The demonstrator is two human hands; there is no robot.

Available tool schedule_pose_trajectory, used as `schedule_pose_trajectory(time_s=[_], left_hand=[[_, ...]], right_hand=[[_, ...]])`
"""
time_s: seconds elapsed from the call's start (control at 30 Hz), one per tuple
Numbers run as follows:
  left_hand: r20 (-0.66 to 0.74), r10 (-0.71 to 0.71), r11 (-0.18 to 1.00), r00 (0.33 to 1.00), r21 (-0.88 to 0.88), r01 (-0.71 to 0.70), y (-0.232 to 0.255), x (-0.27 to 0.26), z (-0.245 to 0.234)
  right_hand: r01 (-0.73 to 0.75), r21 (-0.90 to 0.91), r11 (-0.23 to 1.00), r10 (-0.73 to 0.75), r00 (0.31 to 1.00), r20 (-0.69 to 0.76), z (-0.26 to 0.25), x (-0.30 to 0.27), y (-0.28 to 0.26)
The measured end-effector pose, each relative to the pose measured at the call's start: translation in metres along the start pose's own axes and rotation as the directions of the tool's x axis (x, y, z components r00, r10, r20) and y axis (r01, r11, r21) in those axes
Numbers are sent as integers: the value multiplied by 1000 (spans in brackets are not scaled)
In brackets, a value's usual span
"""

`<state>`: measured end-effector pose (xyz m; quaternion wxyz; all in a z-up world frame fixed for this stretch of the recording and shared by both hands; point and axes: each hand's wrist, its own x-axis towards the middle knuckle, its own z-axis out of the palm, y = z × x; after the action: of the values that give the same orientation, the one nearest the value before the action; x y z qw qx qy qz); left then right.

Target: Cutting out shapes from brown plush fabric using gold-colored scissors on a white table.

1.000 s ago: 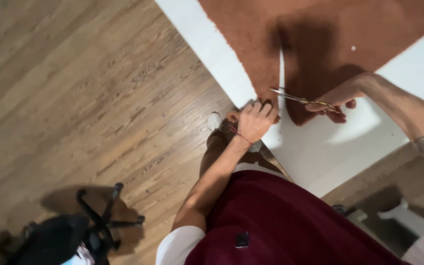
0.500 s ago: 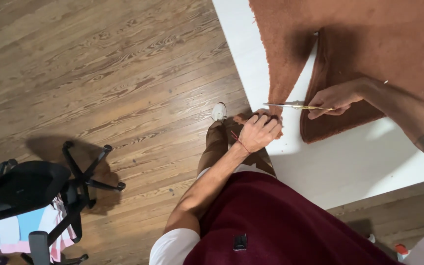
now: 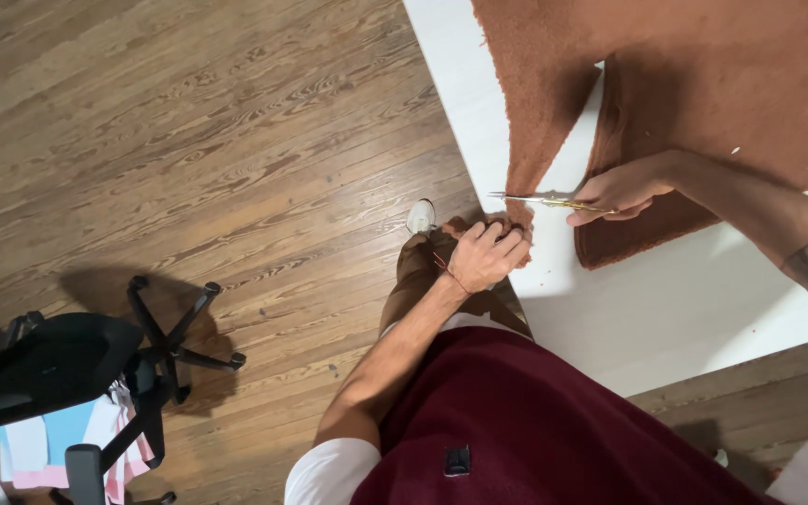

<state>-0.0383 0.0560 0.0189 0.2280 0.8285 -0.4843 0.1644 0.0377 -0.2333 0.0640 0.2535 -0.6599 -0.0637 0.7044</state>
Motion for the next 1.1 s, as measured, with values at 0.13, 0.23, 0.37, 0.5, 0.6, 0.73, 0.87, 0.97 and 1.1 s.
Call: schedule_pose_trajectory(time_s=[0.13, 0.23, 0.37, 0.5, 0.6, 0.73, 0.87, 0.97, 1.1], left_hand=[[68, 2, 1000, 998, -7, -1, 0, -14, 5], [56, 0, 1000, 998, -6, 0, -1, -23, 0], [77, 32, 997, 996, -68, -27, 0, -36, -7], [69, 53, 997, 996, -65, -49, 1, -41, -13], [57, 52, 996, 997, -70, -48, 4, -56, -6], [90, -433, 809, 897, -401, 430, -11, -77, -1], [413, -888, -172, 204, -708, 685, -58, -139, 81], [437, -886, -337, 157, -838, 429, -97, -186, 196], [609, -757, -633, 238, -773, -35, -122, -178, 291]], right_hand=[[75, 70, 995, -76, 997, 5, 0, 15, 26], [121, 153, 981, -124, 992, 11, 3, 20, 31], [100, 182, 978, -101, 995, -2, 15, 21, 20], [100, 57, 993, -91, 985, -144, 22, 23, -2], [213, 113, 970, -198, 971, -135, 28, 20, -2], [228, 272, 935, -189, 969, -162, 50, -4, 5], [246, 259, 934, -129, 909, -397, 83, -36, 34], [279, 375, 884, -46, 850, -524, 109, -53, 85], [253, 493, 833, 104, 803, -587, 175, -36, 246]])
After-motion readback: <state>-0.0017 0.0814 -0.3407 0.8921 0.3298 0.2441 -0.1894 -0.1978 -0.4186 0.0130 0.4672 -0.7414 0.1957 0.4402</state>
